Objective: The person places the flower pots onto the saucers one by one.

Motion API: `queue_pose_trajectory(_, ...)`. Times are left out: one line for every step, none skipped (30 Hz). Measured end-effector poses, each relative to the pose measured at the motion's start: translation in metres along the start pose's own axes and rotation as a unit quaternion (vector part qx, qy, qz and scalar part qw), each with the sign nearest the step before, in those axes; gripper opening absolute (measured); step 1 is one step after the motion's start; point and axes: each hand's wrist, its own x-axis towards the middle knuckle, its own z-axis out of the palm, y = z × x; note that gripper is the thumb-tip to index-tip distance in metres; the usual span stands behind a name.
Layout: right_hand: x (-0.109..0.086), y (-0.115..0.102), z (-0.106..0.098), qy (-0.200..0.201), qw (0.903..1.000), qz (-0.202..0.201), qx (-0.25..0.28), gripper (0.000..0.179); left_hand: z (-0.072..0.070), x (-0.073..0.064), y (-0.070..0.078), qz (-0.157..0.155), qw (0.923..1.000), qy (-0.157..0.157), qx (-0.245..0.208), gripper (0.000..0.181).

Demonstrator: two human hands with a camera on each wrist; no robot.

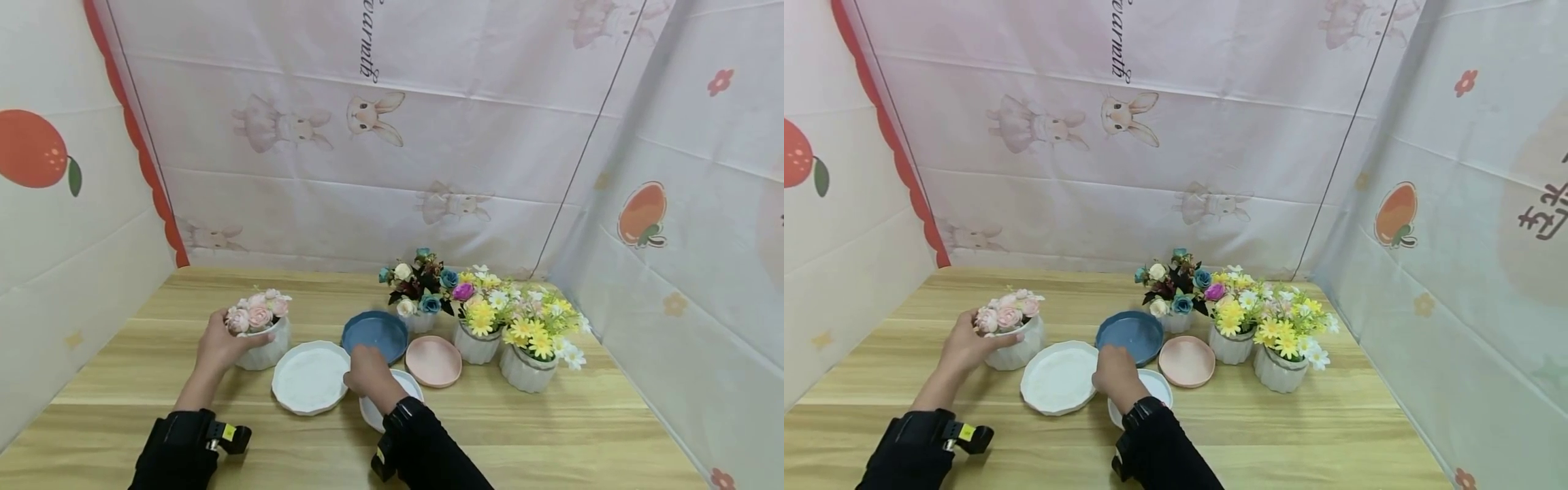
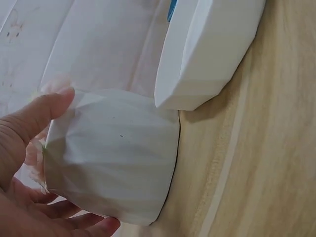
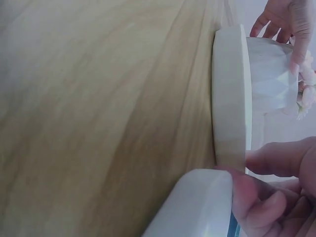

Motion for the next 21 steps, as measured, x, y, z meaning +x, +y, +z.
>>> queue_pose_trajectory(0.0002,-0.0004,0.0003,0.001,1.0000,0.001,0.000,0.024,0.0002,0.0007,0.0000,0.001,1.0000,0.000,0.001,0.111)
queue_pose_trajectory(0.0003,-0.0008,0.0006,0.003,1.0000,0.001,-0.002,0.024,0.0004,0.0014,0.0001,0.002,1.0000,0.000,0.004,0.110)
queue_pose_trajectory(0.0004,-0.0010,0.0010,0.003,1.0000,0.002,0.005,0.024,0.0008,0.0025,0.0000,0.003,1.0000,0.000,0.008,0.110)
queue_pose_trajectory(0.0005,-0.0012,0.0015,0.002,0.9999,0.005,0.014,0.024,0.0012,0.0035,-0.0003,0.005,0.9999,0.000,0.013,0.108)
queue_pose_trajectory(0.0007,-0.0012,0.0019,0.000,0.9996,0.007,0.026,0.024,0.0011,0.0047,-0.0004,0.007,0.9998,-0.001,0.017,0.108)
queue_pose_trajectory(0.0008,-0.0012,0.0023,-0.001,0.9993,0.009,0.036,0.024,0.0013,0.0056,-0.0005,0.007,0.9998,-0.002,0.021,0.108)
queue_pose_trajectory(0.0009,-0.0010,0.0025,-0.004,0.9988,0.011,0.047,0.024,0.0016,0.0065,-0.0009,0.007,0.9997,-0.002,0.024,0.107)
queue_pose_trajectory(0.0010,-0.0007,0.0027,-0.008,0.9979,0.014,0.062,0.024,0.0021,0.0072,-0.0014,0.007,0.9997,-0.003,0.025,0.107)
queue_pose_trajectory(0.0010,-0.0002,0.0030,-0.012,0.9969,0.016,0.076,0.023,0.0025,0.0075,-0.0018,0.005,0.9997,-0.003,0.024,0.107)
queue_pose_trajectory(0.0009,0.0001,0.0031,-0.013,0.9964,0.016,0.082,0.023,0.0030,0.0079,-0.0025,0.003,0.9997,-0.004,0.023,0.107)
queue_pose_trajectory(0.0009,0.0006,0.0033,-0.015,0.9960,0.016,0.086,0.023,0.0035,0.0078,-0.0030,-0.001,0.9998,-0.005,0.021,0.107)
queue_pose_trajectory(0.0006,0.0009,0.0034,-0.015,0.9959,0.016,0.088,0.023,0.0043,0.0077,-0.0036,-0.005,0.9998,-0.005,0.018,0.108)
queue_pose_trajectory(0.0004,0.0012,0.0032,-0.014,0.9959,0.016,0.088,0.023,0.0048,0.0076,-0.0043,-0.009,0.9998,-0.005,0.016,0.109)
queue_pose_trajectory(0.0002,0.0014,0.0032,-0.014,0.9960,0.015,0.087,0.023,0.0053,0.0075,-0.0049,-0.012,0.9998,-0.006,0.014,0.109)
queue_pose_trajectory(0.0001,0.0016,0.0033,-0.013,0.9963,0.015,0.084,0.023,0.0057,0.0075,-0.0055,-0.015,0.9998,-0.006,0.012,0.109)
queue_pose_trajectory(0.0001,0.0017,0.0034,-0.013,0.9965,0.015,0.082,0.023,0.0060,0.0075,-0.0060,-0.016,0.9998,-0.006,0.012,0.109)
queue_pose_trajectory(0.0002,0.0018,0.0035,-0.014,0.9966,0.015,0.080,0.023,0.0063,0.0073,-0.0062,-0.019,0.9997,-0.005,0.012,0.110)
queue_pose_trajectory(0.0002,0.0018,0.0035,-0.013,0.9967,0.014,0.079,0.023,0.0063,0.0073,-0.0065,-0.019,0.9997,-0.003,0.014,0.110)
queue_pose_trajectory(0.0002,0.0017,0.0035,-0.012,0.9966,0.015,0.080,0.022,0.0063,0.0072,-0.0066,-0.019,0.9997,-0.002,0.015,0.110)
queue_pose_trajectory(0.0002,0.0015,0.0035,-0.013,0.9966,0.016,0.080,0.022,0.0062,0.0072,-0.0067,-0.018,0.9997,0.000,0.016,0.110)
queue_pose_trajectory(0.0003,0.0013,0.0036,-0.013,0.9966,0.017,0.080,0.022,0.0061,0.0072,-0.0067,-0.019,0.9997,0.001,0.017,0.110)
